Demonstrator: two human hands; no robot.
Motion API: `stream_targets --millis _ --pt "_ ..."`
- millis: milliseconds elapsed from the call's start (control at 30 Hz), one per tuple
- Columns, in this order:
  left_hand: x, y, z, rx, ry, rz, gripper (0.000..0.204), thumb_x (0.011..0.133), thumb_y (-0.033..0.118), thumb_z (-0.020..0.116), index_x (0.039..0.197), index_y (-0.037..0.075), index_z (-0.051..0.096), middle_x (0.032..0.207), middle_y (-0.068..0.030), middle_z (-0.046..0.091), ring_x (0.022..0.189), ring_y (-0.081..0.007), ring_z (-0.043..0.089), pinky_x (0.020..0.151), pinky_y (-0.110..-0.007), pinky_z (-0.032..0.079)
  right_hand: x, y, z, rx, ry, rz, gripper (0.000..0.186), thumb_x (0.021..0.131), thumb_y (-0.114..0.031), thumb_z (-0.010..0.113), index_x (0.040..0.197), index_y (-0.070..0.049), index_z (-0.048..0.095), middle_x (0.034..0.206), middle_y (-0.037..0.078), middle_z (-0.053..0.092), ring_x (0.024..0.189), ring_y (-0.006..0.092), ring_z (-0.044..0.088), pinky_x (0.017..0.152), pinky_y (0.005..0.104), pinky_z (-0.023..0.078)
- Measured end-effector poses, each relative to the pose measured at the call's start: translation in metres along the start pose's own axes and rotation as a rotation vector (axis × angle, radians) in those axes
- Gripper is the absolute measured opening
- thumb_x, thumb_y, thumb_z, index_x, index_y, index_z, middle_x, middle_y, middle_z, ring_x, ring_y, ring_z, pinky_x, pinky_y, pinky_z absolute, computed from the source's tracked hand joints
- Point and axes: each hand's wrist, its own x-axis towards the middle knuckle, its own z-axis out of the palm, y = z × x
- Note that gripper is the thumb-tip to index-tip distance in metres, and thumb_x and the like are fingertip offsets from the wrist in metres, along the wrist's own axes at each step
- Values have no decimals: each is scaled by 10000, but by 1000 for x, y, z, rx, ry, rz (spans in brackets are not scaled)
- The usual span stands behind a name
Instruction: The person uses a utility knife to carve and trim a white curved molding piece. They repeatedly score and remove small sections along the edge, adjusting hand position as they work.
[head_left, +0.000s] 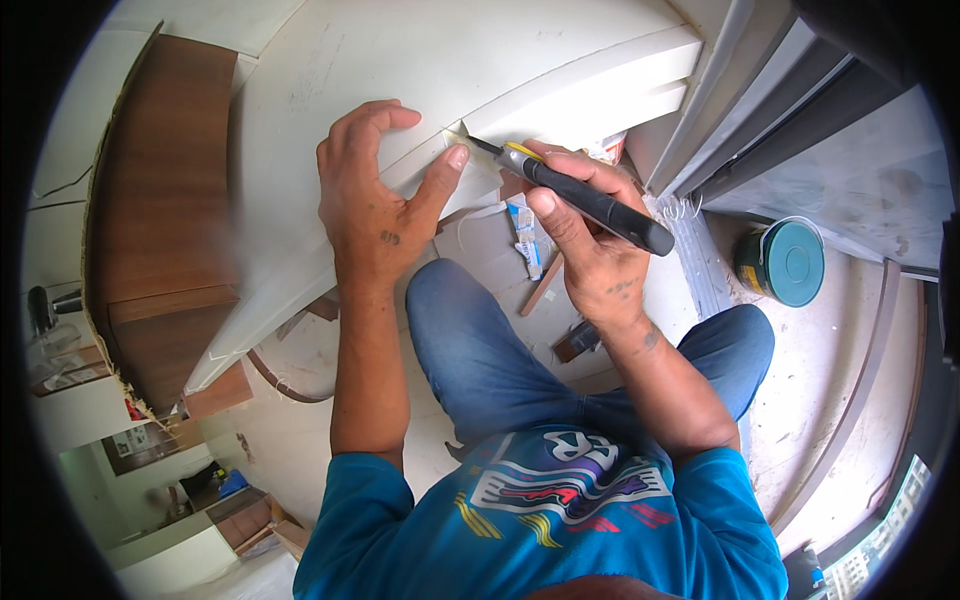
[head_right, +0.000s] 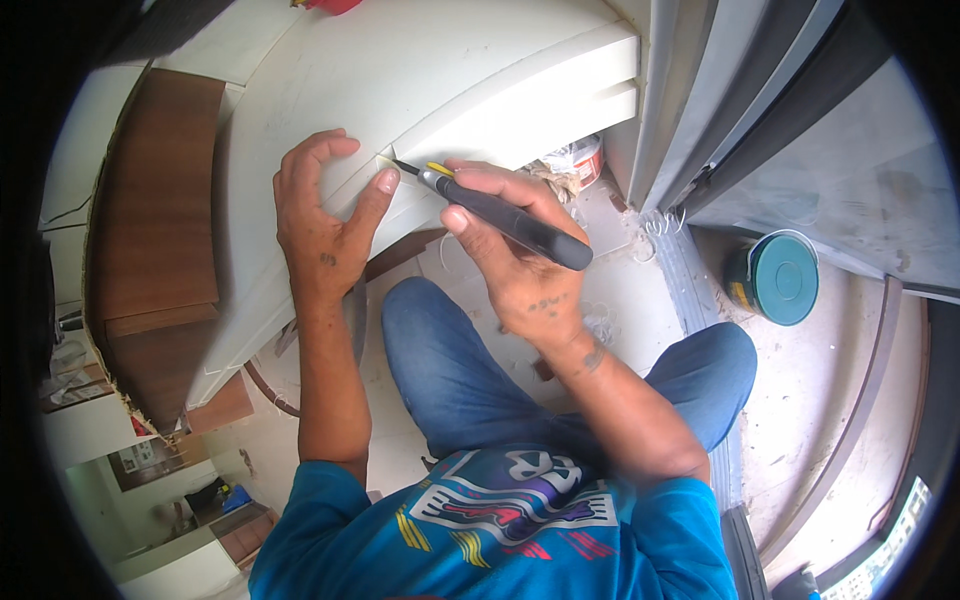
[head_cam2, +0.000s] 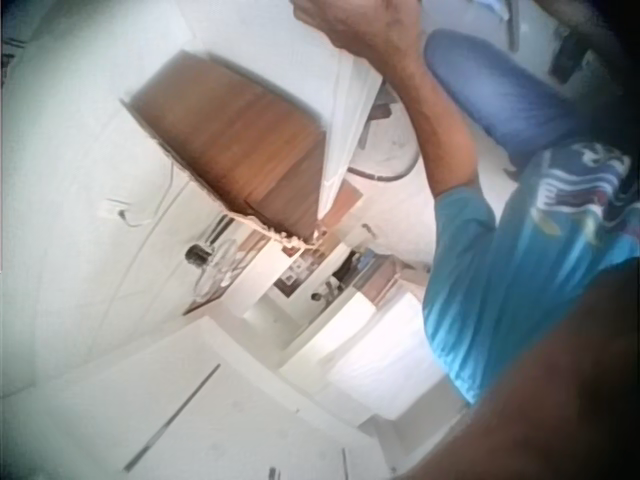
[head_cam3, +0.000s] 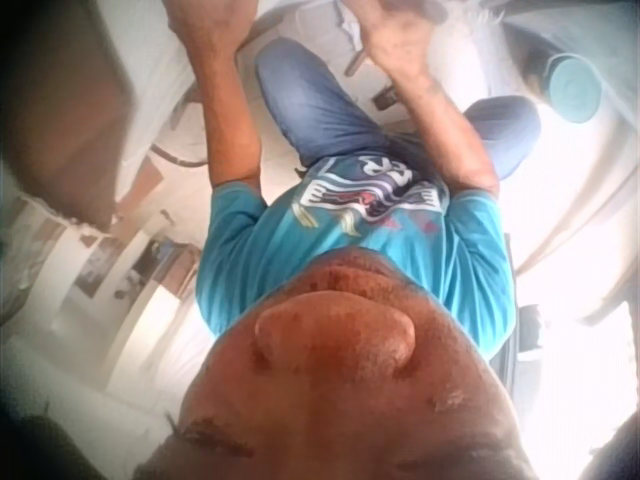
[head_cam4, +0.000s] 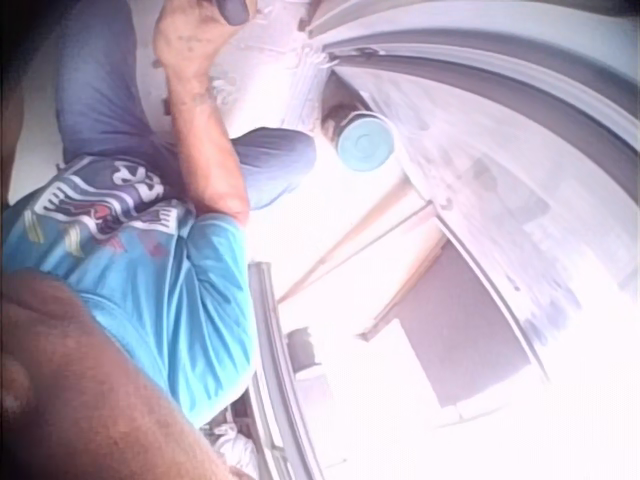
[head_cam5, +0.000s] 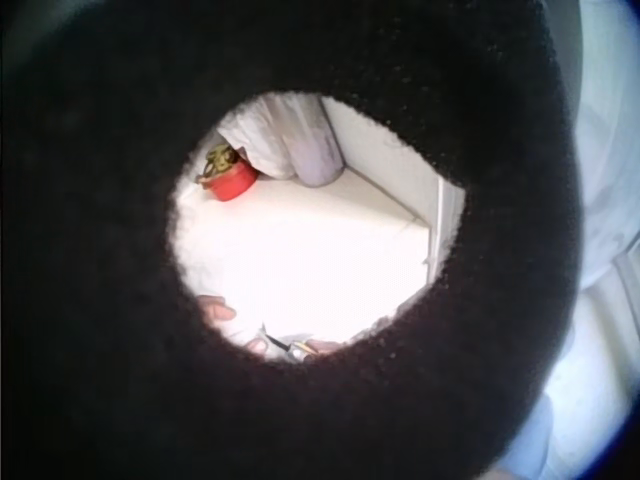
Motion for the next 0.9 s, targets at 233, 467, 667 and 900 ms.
stream_targets --millis 233,467,667,900 --pt "2 -1 -1 19 -13 14 521 833 349 928 1223 115 674 1332 -93 684 1274 -345 577 1081 -494 475 2 0 -4 -64 -52 8 343 1003 -58 801 1311 4 663 1379 243 716 1223 248 724 1062 367 604" --pt "3 -3 0 24 -11 26 522 833 353 927 1223 113 674 1331 -94 684 1277 -341 572 1081 -493 472 -3 1 4 25 18 38 289 1000 -73 817 1259 7 717 1288 175 762 1096 175 730 943 320 606" --pt "1 -1 0 15 -12 -2 525 836 357 927 1222 111 670 1332 -91 684 1278 -333 574 1090 -488 460 -1 3 5 107 48 110 311 1004 -80 815 1280 8 702 1302 174 761 1124 169 725 964 309 599" --pt "1 -7 -4 27 -41 50 567 853 437 924 1233 103 668 1342 -99 679 1285 -336 574 1125 -499 433 0 -7 -7 107 -13 128 320 1013 -71 802 1303 2 689 1301 172 763 1195 181 707 1015 320 584"
